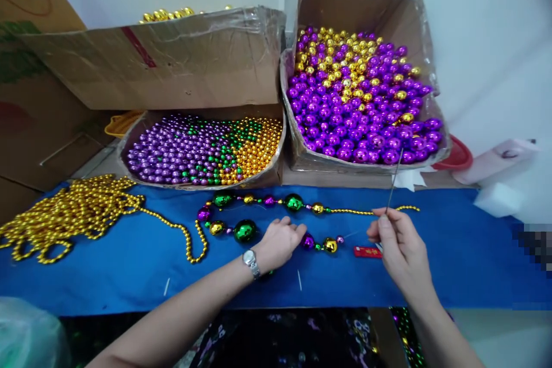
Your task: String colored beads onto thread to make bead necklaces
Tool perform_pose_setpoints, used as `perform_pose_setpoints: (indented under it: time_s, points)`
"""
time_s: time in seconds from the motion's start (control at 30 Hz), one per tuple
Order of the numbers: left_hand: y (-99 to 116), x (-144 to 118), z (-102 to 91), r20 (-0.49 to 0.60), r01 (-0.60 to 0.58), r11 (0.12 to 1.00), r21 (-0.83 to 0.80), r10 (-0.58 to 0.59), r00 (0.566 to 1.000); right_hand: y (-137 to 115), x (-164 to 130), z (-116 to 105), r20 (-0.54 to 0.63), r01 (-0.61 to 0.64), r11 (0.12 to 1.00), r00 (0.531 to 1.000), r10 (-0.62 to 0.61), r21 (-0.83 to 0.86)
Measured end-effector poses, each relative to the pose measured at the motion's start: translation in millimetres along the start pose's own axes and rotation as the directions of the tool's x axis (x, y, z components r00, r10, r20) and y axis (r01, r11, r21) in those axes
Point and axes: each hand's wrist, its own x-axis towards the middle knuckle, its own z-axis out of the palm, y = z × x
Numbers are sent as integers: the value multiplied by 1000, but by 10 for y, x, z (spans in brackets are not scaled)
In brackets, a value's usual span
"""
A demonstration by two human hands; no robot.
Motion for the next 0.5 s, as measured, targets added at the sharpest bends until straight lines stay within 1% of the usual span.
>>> perform_pose_setpoints:
  time_s: [0.13, 0.23, 0.37, 0.43, 0.5]
  points:
    - [-108, 14, 18, 6, 13, 1000, -25, -13, 1000, 82, 71, -82, -57, -31, 994, 998, 37, 109]
    - [-200, 7, -10, 11, 5, 998, -69, -4, 1000, 230, 135, -153, -113, -79, 976, 988, 103, 205]
    - [-302, -27, -72, 10, -3, 991, -135, 5, 1000, 569, 218, -215, -198, -139, 951, 960, 197, 276]
    - [-346, -46, -81, 2, 19, 989, -148, -19, 1000, 775, 258, -253, -246, -155, 946, 942, 228, 284]
    - [-386, -60, -68, -9, 56, 988, -147, -58, 998, 969, 300, -339, -303, -172, 941, 916, 262, 293]
